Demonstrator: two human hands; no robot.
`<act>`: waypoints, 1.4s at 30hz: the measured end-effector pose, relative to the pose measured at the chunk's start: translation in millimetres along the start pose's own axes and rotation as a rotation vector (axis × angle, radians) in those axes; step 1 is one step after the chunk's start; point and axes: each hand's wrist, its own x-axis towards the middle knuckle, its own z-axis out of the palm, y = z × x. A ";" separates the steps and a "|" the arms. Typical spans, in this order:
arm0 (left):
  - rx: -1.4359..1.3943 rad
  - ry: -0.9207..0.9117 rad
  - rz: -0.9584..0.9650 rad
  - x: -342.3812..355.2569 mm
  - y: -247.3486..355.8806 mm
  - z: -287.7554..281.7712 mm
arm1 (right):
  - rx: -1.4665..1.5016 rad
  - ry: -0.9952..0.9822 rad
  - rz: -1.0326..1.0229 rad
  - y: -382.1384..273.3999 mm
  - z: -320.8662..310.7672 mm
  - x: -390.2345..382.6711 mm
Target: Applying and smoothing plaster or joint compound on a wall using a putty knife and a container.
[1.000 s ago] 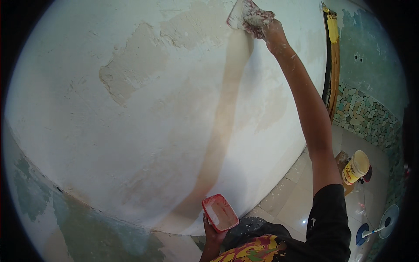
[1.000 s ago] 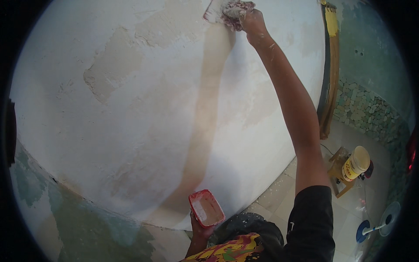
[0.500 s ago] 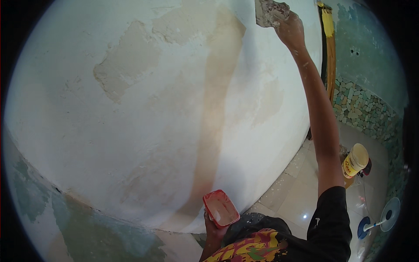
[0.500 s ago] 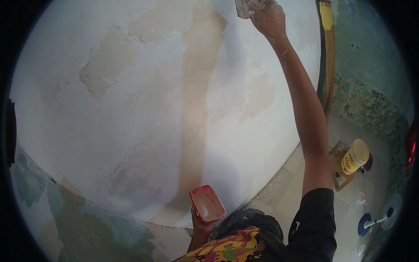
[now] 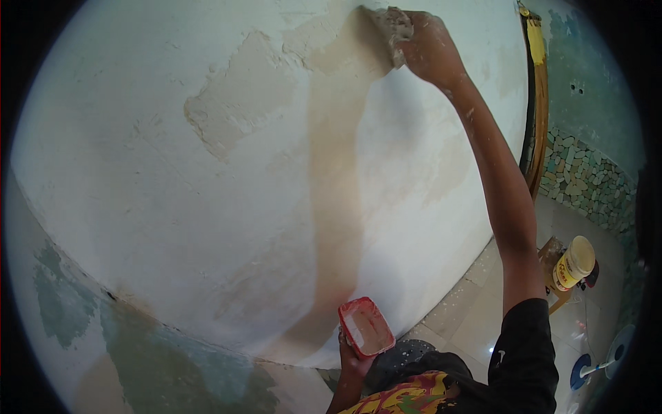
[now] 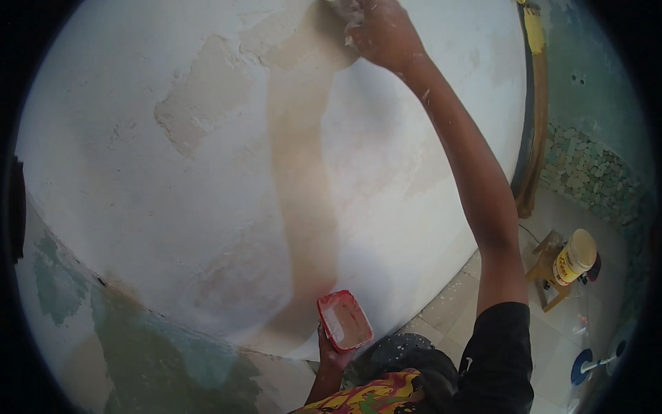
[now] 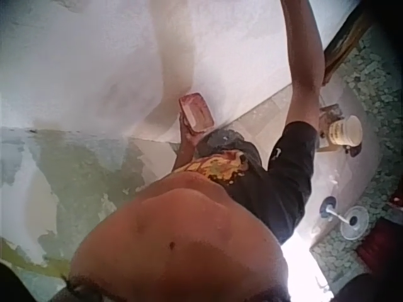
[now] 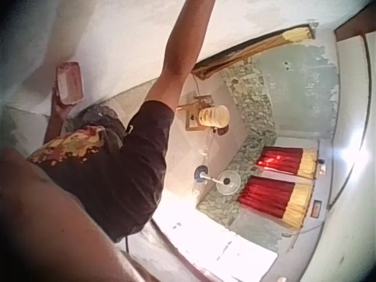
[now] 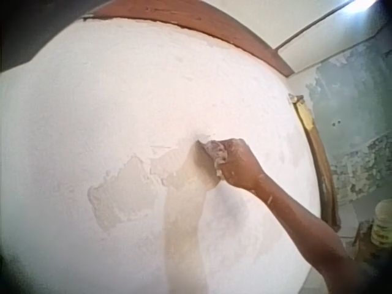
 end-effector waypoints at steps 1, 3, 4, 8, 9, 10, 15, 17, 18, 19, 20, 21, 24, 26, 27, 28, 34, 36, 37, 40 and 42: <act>-0.011 0.006 0.013 -2.5 0.0 1.6 | 0.173 -0.041 0.040 -16.4 2.7 -4.2; 0.034 0.015 0.026 3.5 1.2 8.0 | 0.106 -0.047 -0.038 -55.3 3.2 -12.5; 0.081 0.019 0.036 6.3 1.8 12.4 | 0.187 -0.100 -0.034 -64.9 5.2 -15.1; 0.047 -0.062 -0.097 0.0 12.4 20.2 | 0.163 -0.143 -0.025 -116.0 10.6 -31.2; 0.050 -0.069 -0.110 -1.4 11.2 22.0 | 0.147 -0.143 -0.024 -107.2 11.4 -28.3; -0.034 -0.142 -0.191 -3.4 10.9 23.7 | 0.250 -0.101 0.032 -84.5 15.2 -22.1; -0.142 -0.258 -0.347 -2.6 -1.7 39.4 | 0.311 -0.096 -0.054 -5.9 3.0 20.0; -0.123 -0.259 -0.340 2.8 3.9 38.6 | 0.490 -0.233 -0.202 -19.7 3.3 23.2; -0.099 -0.256 -0.337 2.3 5.9 36.5 | 0.495 -0.241 -0.199 -23.8 11.6 15.6; -0.103 -0.257 -0.346 4.0 6.0 36.4 | 0.424 -0.101 -0.243 -27.9 19.2 6.5; -0.131 -0.262 -0.363 5.8 5.4 36.7 | 0.348 0.040 -0.286 -30.4 24.2 -0.8; -0.165 -0.255 -0.350 6.7 10.5 33.9 | 0.463 -0.184 0.061 -79.0 22.2 -5.6; -0.122 -0.297 -0.275 4.1 14.6 35.2 | 0.203 -0.161 -0.075 -126.1 14.2 -15.4; -0.133 -0.270 -0.274 1.1 16.3 36.9 | 0.136 -0.141 0.008 -143.2 7.3 -23.0; -0.139 -0.246 -0.277 1.6 16.3 38.8 | 0.136 -0.139 0.002 -138.1 7.7 -21.8; -0.141 -0.251 -0.274 2.1 15.2 38.1 | 0.167 -0.112 0.004 -125.6 8.8 -19.9; -0.219 -0.328 -0.281 5.4 9.4 32.4 | 0.151 -0.005 0.198 -90.5 2.9 13.4; -0.128 -0.309 -0.256 10.2 11.7 29.4 | 0.176 -0.120 0.136 -122.0 2.4 -1.1; -0.132 -0.303 -0.246 11.5 13.7 30.5 | 0.187 -0.125 0.136 -133.5 5.3 -7.6; -0.053 -0.254 -0.202 11.4 19.3 33.0 | 0.169 -0.219 -0.044 -150.8 11.1 -12.8; -0.082 -0.171 -0.241 11.5 21.5 31.3 | 0.245 -0.264 -0.081 -140.5 2.5 0.9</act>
